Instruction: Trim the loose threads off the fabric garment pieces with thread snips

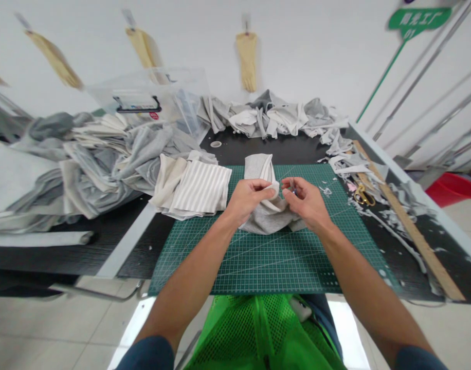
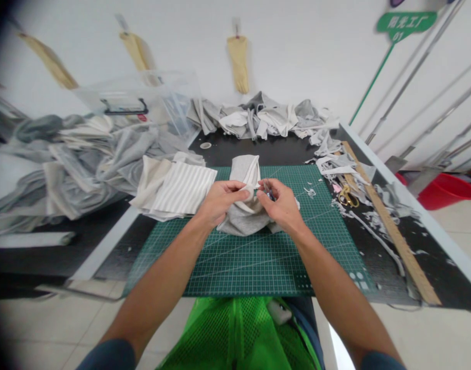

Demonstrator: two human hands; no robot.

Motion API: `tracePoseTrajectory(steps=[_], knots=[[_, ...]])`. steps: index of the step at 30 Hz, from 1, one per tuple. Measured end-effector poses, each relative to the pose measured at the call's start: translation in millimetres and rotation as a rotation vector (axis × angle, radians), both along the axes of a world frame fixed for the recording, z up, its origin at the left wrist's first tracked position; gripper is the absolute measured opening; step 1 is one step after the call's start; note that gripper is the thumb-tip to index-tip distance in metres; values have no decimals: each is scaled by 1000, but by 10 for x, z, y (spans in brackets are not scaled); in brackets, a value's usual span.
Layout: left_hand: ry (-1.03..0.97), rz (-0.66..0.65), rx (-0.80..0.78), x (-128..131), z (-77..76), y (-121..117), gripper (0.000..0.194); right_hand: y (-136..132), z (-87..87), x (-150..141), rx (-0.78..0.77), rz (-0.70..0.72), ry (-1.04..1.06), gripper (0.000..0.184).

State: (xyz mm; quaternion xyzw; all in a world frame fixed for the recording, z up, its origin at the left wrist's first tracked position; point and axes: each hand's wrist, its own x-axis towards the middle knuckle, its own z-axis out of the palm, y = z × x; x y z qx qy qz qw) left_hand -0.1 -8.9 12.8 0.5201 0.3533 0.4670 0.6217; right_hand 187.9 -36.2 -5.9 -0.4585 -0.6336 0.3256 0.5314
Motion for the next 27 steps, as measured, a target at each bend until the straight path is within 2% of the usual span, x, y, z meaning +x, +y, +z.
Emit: tracePoseTrajectory(steps=[5,9,14,20,27], knots=[[17,48,7,6,-8,10,20,29,-35,21,159,-96,-61,45],[3,49,3,1,-1,10,22,4,13,22,340,-175,-291,35],[-18,25,-8,4,0,8,24,-33,56,-10,527,-160,-434,34],[-31,33,-1,27,-24,6,26,-5,-32,-73,625,-158,-448,35],[71,43,8,26,-13,-24,21,19,-79,-56,594,-194,-506,37]])
